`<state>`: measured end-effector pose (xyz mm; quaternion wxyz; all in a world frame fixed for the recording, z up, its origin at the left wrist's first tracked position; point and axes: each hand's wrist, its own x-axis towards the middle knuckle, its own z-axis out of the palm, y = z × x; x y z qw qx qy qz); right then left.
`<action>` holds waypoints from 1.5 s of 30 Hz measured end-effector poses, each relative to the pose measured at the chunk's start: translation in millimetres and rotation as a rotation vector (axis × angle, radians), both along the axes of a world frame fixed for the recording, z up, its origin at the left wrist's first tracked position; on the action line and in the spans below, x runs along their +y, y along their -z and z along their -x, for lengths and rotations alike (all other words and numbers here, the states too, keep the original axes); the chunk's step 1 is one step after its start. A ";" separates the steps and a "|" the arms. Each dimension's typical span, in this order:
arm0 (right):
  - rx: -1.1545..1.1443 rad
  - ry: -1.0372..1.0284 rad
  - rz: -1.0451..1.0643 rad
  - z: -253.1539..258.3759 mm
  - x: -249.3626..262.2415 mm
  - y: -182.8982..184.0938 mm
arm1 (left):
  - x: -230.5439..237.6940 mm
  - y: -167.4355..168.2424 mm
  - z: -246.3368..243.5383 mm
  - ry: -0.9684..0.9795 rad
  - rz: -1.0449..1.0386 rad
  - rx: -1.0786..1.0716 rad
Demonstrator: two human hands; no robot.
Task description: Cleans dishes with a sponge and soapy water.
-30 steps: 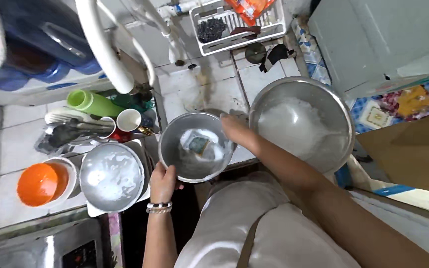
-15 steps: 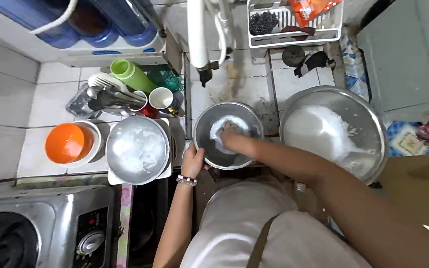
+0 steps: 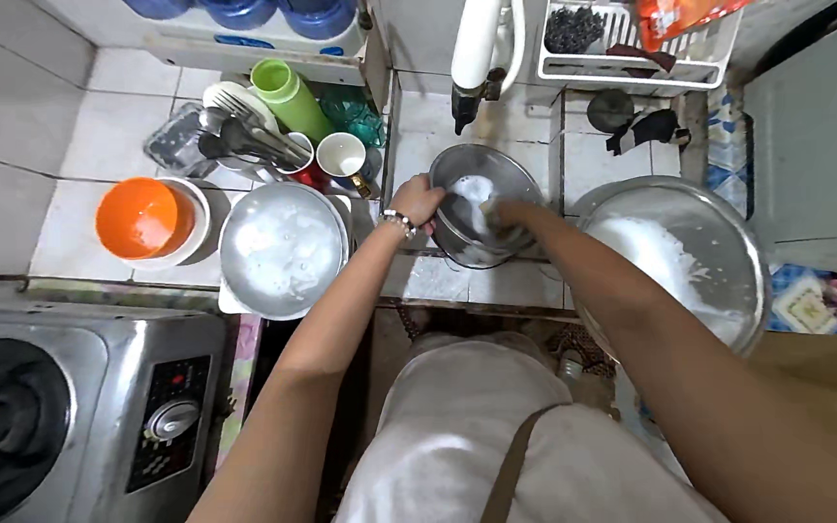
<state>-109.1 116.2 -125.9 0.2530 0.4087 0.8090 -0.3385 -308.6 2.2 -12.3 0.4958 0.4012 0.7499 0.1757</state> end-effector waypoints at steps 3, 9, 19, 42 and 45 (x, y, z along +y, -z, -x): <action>0.225 -0.078 0.016 -12.3 14.3 -7.6 | 0.2 -5.4 -1.7 0.033 -0.040 -0.013; 0.263 0.104 0.010 -13.5 -45.3 -69.0 | -57.3 8.5 -4.1 -0.005 -0.166 -0.067; -0.148 -0.285 0.080 -2.5 -135.5 -78.2 | -121.2 24.9 -1.8 -0.097 -0.103 0.021; 0.063 -0.281 0.092 49.8 -176.0 -67.8 | -117.6 45.8 -56.6 -0.811 -0.515 -0.222; 0.120 -0.224 -0.092 63.0 -143.4 -59.6 | -115.0 47.9 -51.8 -0.775 -0.527 -0.233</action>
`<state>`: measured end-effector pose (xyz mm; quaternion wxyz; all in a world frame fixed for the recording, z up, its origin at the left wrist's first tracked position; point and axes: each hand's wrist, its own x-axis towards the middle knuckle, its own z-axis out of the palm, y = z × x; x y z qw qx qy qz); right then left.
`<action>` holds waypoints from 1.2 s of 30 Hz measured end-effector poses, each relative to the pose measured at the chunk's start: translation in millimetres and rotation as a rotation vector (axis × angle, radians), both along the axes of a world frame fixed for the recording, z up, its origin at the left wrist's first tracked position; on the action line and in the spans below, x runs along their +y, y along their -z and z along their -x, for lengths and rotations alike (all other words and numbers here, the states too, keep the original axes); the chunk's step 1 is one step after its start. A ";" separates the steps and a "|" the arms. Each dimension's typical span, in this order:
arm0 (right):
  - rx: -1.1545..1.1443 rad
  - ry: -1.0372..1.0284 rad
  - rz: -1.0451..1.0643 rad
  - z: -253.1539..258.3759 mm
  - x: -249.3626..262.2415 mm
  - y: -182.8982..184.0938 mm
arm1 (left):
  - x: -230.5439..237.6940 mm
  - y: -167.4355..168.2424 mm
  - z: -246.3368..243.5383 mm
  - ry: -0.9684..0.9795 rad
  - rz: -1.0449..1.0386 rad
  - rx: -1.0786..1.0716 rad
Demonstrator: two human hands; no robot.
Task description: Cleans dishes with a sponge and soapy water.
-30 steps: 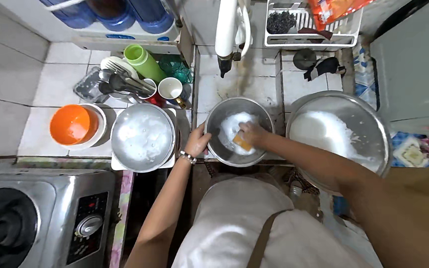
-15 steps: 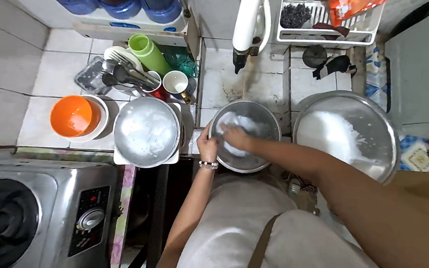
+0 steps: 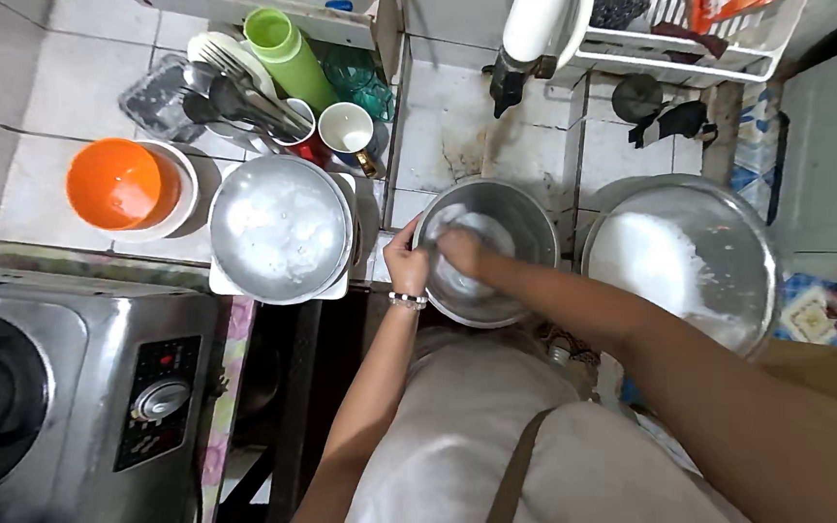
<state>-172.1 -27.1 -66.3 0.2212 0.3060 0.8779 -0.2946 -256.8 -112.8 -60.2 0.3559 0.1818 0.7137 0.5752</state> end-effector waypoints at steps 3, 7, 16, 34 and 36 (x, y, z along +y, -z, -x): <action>-0.144 0.049 -0.029 -36.5 24.8 -5.3 | -0.3 -0.7 -0.8 0.000 0.011 0.009; -0.055 0.065 0.149 -52.7 -28.6 -2.9 | -0.7 -1.3 -2.3 -0.009 0.034 0.028; -0.234 0.050 -0.059 -45.0 19.9 -9.9 | -4.4 3.2 0.9 0.041 0.007 0.073; -0.165 0.068 0.095 -64.8 -10.6 -2.8 | 2.6 2.9 5.2 0.084 0.005 0.094; -0.267 -0.001 0.208 -39.1 -38.1 -14.9 | 0.2 3.5 5.2 0.100 0.012 0.090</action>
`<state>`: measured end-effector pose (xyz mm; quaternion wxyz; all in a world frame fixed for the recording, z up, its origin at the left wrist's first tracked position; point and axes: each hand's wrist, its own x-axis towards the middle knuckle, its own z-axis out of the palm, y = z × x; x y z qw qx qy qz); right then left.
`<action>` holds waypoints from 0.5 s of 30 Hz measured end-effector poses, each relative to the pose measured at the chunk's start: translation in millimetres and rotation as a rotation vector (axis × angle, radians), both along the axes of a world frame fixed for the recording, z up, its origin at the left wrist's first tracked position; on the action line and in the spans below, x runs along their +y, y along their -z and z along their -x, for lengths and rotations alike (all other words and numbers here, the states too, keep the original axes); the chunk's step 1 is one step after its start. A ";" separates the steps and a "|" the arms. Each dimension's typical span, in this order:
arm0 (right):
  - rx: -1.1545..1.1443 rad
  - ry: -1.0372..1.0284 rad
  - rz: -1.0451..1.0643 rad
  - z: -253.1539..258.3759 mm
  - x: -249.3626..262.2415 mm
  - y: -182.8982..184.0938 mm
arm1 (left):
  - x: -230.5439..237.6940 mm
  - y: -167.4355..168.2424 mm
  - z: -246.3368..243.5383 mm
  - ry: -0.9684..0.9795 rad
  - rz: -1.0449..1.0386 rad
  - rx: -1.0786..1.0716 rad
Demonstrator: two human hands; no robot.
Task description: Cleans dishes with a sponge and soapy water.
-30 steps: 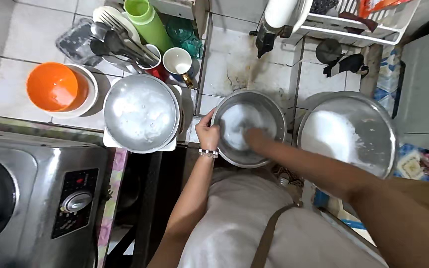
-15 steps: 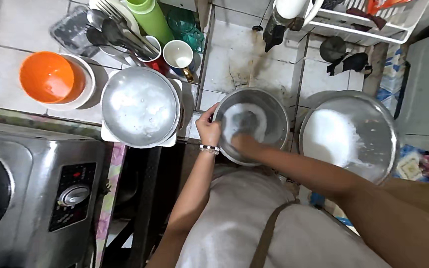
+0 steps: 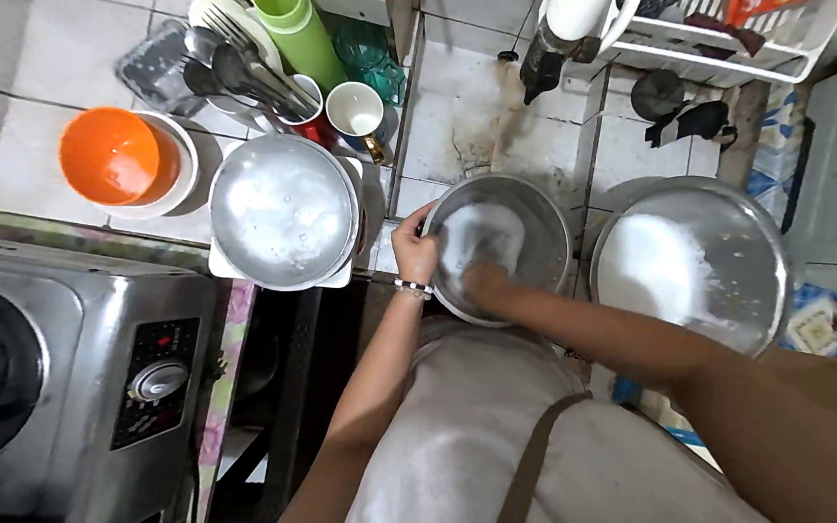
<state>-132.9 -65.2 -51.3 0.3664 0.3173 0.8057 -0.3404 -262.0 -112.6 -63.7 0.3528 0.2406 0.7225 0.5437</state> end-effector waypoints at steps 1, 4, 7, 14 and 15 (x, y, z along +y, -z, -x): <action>0.007 -0.051 0.007 12.5 -6.6 -2.7 | -0.6 0.0 0.2 0.004 -0.005 -0.003; 0.138 0.016 -0.090 28.2 5.7 9.3 | -0.1 -1.3 1.8 0.028 0.001 0.009; 0.245 0.098 -0.227 18.1 39.6 21.6 | -0.3 0.1 2.1 0.043 0.011 0.017; 0.306 -0.046 -0.037 6.0 14.5 28.2 | -1.0 3.7 3.8 0.072 0.024 0.087; 0.361 -0.001 -0.086 7.5 22.3 34.8 | -1.3 3.4 3.7 0.071 0.024 0.083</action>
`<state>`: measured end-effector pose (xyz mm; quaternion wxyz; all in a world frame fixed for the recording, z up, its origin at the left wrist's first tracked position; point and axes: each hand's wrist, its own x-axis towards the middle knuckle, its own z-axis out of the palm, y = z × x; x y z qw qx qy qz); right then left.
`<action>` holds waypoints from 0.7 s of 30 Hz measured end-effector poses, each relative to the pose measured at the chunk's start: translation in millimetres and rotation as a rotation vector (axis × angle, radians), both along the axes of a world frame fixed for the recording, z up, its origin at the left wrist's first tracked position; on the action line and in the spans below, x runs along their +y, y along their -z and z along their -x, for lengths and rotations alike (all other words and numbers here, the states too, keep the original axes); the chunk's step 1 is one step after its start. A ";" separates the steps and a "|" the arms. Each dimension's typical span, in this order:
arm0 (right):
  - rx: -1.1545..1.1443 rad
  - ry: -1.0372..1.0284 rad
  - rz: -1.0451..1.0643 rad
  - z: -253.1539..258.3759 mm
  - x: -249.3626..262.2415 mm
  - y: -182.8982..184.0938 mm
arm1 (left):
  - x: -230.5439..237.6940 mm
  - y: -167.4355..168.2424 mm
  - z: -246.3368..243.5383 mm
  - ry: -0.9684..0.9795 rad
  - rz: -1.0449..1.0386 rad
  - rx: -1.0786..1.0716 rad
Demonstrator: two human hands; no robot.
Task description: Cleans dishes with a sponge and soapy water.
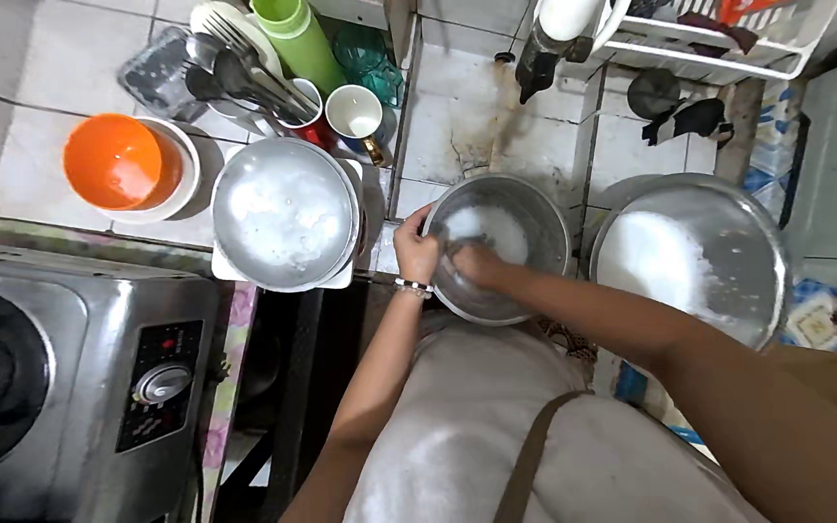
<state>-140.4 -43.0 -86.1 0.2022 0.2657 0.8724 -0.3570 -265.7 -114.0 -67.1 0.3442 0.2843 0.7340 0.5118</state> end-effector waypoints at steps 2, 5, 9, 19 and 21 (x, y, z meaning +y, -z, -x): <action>0.065 0.062 -0.119 -5.9 22.7 7.0 | 1.1 -0.9 0.2 -0.006 0.007 -0.018; -0.079 0.036 -0.049 -21.4 19.0 -10.1 | 6.8 -5.8 0.3 -0.033 0.010 -0.055; -0.143 -0.001 0.050 4.6 9.3 -18.8 | 11.0 -8.3 0.3 -0.024 0.022 -0.054; -0.150 0.008 0.079 14.0 18.2 -17.2 | 15.6 -9.1 -1.5 -0.034 0.036 -0.055; -0.025 0.077 -0.046 8.1 38.0 11.0 | 15.6 -7.3 -0.3 -0.024 0.043 -0.037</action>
